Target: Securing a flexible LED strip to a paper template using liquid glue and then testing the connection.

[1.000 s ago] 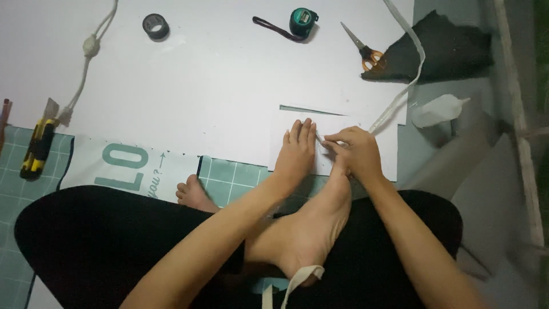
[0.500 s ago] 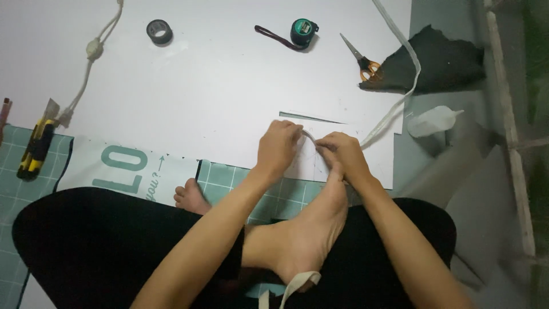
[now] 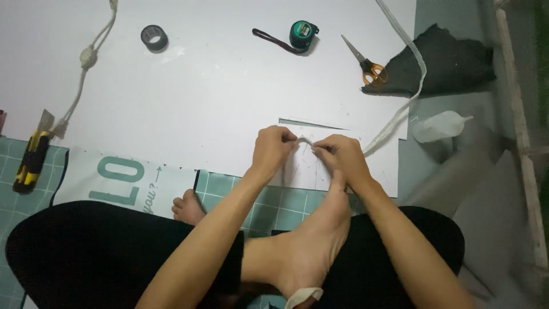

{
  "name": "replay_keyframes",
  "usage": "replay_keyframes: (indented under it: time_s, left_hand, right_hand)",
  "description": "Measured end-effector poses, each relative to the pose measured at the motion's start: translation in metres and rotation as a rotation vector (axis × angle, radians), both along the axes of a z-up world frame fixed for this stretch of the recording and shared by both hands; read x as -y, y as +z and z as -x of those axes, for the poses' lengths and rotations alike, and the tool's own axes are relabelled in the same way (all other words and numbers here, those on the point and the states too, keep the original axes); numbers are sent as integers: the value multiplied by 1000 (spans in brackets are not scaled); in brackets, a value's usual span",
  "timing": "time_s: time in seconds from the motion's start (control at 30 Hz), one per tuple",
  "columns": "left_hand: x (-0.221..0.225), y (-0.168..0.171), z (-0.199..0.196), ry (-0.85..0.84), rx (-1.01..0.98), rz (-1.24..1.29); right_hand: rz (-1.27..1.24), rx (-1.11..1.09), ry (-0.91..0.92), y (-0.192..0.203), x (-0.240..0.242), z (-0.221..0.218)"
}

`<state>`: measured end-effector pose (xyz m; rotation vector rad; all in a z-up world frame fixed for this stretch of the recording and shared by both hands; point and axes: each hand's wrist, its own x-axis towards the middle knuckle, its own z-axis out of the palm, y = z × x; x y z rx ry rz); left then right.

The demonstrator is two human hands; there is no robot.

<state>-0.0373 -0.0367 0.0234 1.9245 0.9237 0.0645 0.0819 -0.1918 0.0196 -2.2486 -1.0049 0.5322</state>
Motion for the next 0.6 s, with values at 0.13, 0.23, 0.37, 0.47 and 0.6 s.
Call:
replay_keyframes:
  time_s: [0.13, 0.23, 0.37, 0.47, 0.6]
  left_hand:
    - [-5, -4, -1, 4, 6, 5]
    - [-4, -6, 1, 20, 26, 67]
    - [-14, -2, 3, -9, 0, 129]
    - [-22, 2, 7, -50, -7, 129]
    - [-20, 1, 2, -67, -87, 79]
  right_hand:
    - [10, -51, -33, 1, -5, -1]
    - [-11, -66, -48, 11, -7, 5]
    - [33, -42, -77, 14, -8, 7]
    - [52, -53, -102, 20, -9, 10]
    - [51, -62, -95, 23, -9, 11]
